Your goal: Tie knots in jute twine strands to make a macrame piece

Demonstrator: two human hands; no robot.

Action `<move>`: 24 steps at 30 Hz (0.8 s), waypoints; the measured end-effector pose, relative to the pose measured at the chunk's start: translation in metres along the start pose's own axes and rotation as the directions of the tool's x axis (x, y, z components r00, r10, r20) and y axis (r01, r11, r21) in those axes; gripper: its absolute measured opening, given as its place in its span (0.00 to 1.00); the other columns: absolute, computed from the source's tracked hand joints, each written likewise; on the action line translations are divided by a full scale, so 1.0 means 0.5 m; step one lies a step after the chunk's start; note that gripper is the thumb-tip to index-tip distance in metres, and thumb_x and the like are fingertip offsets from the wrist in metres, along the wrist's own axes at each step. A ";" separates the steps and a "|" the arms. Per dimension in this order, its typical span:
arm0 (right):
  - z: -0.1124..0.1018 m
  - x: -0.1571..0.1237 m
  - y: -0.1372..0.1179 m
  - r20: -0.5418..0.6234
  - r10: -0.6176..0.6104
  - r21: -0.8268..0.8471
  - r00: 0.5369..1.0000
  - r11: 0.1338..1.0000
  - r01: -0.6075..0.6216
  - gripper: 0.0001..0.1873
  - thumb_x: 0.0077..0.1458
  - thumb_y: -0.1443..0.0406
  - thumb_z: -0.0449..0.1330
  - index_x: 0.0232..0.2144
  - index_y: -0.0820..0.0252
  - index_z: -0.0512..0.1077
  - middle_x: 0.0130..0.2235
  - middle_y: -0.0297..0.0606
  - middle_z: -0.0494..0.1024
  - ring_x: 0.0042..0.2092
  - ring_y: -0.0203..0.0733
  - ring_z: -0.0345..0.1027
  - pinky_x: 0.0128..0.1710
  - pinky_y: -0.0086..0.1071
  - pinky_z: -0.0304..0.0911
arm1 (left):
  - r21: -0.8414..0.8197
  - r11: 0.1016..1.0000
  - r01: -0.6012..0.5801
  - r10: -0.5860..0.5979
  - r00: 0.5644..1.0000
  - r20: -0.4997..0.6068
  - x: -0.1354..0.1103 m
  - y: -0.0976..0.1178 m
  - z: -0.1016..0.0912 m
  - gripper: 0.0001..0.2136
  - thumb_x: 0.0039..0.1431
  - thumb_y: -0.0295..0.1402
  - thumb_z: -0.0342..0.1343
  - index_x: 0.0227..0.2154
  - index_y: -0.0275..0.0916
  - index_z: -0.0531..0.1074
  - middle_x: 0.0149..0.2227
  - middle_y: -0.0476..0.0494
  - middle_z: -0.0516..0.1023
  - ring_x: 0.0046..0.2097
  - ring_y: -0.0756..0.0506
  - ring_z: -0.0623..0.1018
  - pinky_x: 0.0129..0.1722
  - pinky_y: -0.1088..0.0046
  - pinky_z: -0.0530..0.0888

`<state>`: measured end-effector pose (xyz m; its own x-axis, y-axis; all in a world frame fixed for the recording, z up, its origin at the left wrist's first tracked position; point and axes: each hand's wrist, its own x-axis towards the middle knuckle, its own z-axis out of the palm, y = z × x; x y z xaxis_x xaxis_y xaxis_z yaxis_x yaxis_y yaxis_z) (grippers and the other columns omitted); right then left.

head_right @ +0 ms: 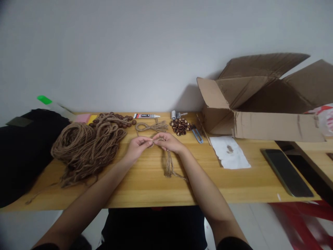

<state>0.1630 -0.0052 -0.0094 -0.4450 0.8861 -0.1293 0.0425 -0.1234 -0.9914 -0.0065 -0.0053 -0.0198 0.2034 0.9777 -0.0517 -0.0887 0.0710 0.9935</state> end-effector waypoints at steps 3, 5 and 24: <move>0.000 0.000 0.000 -0.004 -0.001 0.010 1.000 1.000 0.001 0.15 0.49 0.59 0.61 0.35 0.64 0.67 0.12 0.20 0.59 0.14 0.25 0.46 0.15 0.22 0.41 | -0.014 1.000 0.010 -0.010 1.000 -0.011 -0.001 -0.001 0.002 0.10 0.38 0.34 0.65 0.25 0.34 0.75 0.24 0.46 0.78 0.28 0.50 0.76 0.34 0.73 0.73; 0.001 -0.001 -0.001 -0.006 0.000 0.012 1.000 1.000 0.000 0.15 0.49 0.59 0.61 0.35 0.65 0.67 0.12 0.20 0.59 0.14 0.25 0.46 0.15 0.22 0.41 | -0.015 1.000 0.010 -0.010 1.000 -0.013 0.000 -0.002 0.002 0.11 0.38 0.35 0.65 0.25 0.34 0.74 0.24 0.47 0.78 0.28 0.50 0.76 0.34 0.72 0.73; 0.001 -0.001 -0.003 0.001 -0.005 0.013 1.000 1.000 0.005 0.14 0.48 0.60 0.60 0.33 0.65 0.68 0.11 0.20 0.59 0.14 0.25 0.45 0.14 0.23 0.40 | -0.019 0.998 0.058 -0.058 0.997 -0.040 0.000 0.001 0.004 0.13 0.36 0.35 0.66 0.23 0.35 0.69 0.21 0.49 0.76 0.25 0.51 0.75 0.31 0.75 0.70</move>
<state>0.1626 -0.0055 -0.0077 -0.4461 0.8863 -0.1243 0.0286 -0.1247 -0.9918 -0.0046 -0.0058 -0.0193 0.1691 0.9790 -0.1137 -0.0953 0.1310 0.9868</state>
